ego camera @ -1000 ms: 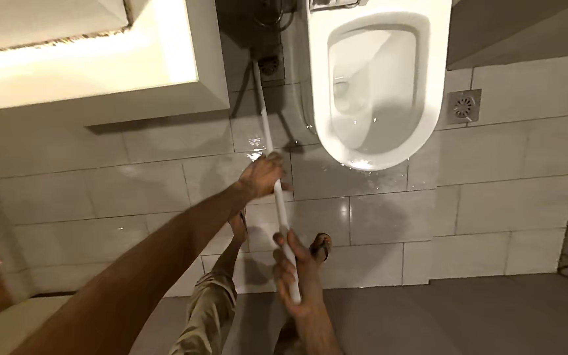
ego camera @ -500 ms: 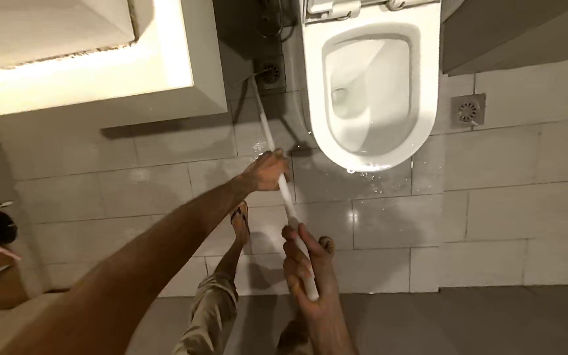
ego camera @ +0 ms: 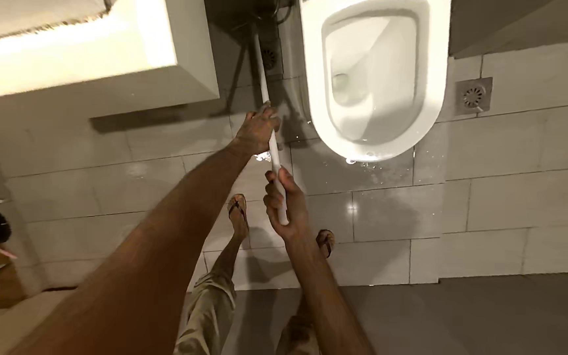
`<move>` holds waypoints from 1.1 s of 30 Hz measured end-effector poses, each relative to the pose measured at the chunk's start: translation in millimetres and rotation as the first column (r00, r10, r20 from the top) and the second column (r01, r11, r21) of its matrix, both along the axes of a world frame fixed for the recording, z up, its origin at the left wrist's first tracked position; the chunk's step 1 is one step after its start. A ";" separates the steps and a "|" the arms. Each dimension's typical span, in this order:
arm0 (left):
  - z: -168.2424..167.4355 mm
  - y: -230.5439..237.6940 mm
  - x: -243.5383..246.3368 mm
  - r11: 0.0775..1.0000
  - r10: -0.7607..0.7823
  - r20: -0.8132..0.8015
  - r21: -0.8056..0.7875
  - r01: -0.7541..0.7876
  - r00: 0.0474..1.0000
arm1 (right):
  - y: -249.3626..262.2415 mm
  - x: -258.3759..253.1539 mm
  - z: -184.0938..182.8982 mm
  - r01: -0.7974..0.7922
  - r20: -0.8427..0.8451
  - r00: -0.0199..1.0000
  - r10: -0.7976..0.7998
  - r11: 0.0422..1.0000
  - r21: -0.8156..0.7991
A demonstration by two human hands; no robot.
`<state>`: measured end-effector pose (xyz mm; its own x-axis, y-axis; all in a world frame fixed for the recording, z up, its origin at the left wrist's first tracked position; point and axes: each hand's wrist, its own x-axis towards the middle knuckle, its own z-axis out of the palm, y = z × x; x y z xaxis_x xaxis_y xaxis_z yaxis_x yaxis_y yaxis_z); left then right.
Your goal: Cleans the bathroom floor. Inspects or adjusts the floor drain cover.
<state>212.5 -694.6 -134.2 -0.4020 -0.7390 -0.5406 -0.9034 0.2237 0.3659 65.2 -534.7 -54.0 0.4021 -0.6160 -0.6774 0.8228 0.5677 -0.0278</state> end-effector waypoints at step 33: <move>96.0 239.9 -131.9 0.864 0.501 -0.109 0.009 -0.503 0.859 | 117.4 -200.2 106.4 -0.544 -0.114 0.829 0.547 0.837 0.061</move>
